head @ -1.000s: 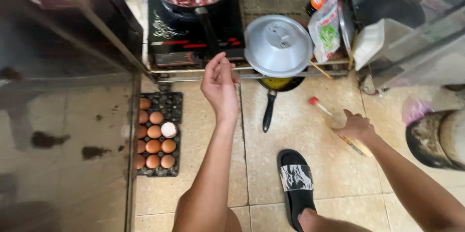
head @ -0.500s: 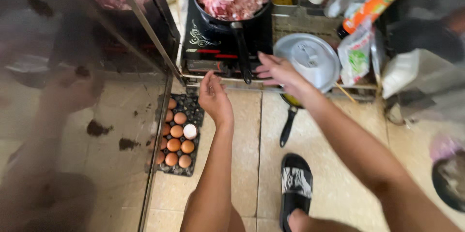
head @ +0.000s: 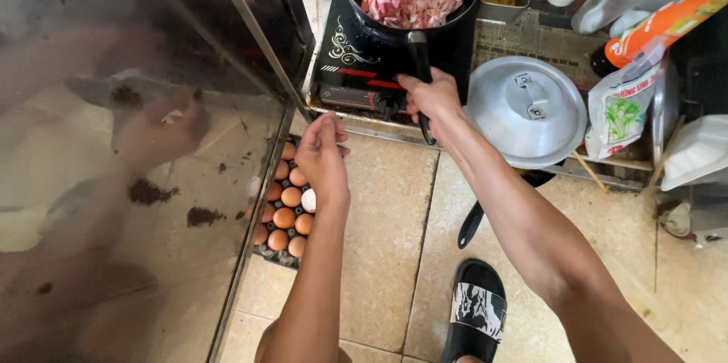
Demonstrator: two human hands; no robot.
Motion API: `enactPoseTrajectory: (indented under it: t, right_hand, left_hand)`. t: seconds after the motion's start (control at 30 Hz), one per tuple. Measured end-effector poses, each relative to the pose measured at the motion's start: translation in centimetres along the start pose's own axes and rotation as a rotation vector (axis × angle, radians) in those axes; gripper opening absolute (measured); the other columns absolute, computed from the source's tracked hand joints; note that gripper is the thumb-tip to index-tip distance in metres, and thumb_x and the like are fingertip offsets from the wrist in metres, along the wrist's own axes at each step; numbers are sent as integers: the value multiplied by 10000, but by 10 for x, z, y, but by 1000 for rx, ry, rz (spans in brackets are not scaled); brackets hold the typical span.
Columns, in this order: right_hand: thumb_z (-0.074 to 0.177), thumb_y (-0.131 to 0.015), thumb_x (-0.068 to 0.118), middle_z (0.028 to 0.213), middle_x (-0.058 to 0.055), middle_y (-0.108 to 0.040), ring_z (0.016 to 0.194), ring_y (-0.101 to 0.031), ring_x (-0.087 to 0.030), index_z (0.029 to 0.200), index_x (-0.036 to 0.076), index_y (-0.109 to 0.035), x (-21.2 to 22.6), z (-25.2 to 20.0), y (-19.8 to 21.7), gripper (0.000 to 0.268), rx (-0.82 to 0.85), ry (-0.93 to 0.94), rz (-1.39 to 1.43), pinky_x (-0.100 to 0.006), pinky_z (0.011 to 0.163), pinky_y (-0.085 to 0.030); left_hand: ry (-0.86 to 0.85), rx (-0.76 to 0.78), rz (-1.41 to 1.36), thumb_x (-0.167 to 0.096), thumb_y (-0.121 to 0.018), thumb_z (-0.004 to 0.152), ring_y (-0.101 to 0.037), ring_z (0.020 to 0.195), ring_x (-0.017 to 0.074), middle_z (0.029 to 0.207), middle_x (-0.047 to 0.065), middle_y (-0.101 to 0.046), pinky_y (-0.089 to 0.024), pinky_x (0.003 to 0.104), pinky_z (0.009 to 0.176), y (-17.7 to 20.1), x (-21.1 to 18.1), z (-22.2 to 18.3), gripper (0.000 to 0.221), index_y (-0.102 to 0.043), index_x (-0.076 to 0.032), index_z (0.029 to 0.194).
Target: The person prepares sliced meat in a pan on a stove, wipes a large knife and a wooden cutting board with a cloth, and then empties a plastic bag into a bucket and washes their hands at a sink in a restroom.
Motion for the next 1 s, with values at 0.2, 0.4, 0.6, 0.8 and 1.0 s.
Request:
enactPoseTrajectory:
  t: [0.2,0.4,0.6,0.8,1.0]
  right_hand:
    - [868,-694,43,594,-14,-533,416,-446,-99,923,58,-584,0,-56,31,124,29,23,-78,-286,366,-330]
    - [857,-712,78,546,-4,-483,388,-415,-105,1005,51,-636,-21,-158,83,169,51,-24,-289,-300,360,-303]
    - [851,-739,127,523,-12,-496,387,-452,-108,963,45,-615,-75,-256,134,186,109,-136,-487,-309,360,-342]
    - [852,-753,169,523,-18,-539,394,-496,-111,940,57,-645,-161,-297,152,179,196,-280,-589,-302,369,-385]
    - [802,-745,147,549,-3,-535,434,-524,-113,966,103,-633,-246,-302,158,203,268,-195,-573,-319,402,-426]
  left_hand:
    - [22,-43,1,-242,-655,1005,-636,787,74,892,-1,-728,-481,236,635,-8,-1,-12,234,-741,-56,1117]
    - [-210,-158,-66,-241,-579,1064,-616,869,81,987,2,-700,-483,233,728,-5,-11,-29,275,-703,-45,1211]
    - [-319,-293,-200,-182,-550,1070,-627,881,102,1008,2,-700,-525,259,807,30,-22,-14,259,-690,-8,1202]
    - [-277,-251,-206,-154,-571,1057,-540,735,87,838,20,-668,-449,251,649,68,-31,-8,236,-723,-3,1158]
    - [-298,-79,-61,-124,-583,1070,-589,759,83,868,23,-702,-466,248,647,76,-20,-19,208,-747,-17,1140]
Point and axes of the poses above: each hand's wrist, its own z-axis towards the middle knuckle, its own y-axis out of the back of the hand, x = y × z, the point moved 1 cm from there along z, towards the middle knuckle
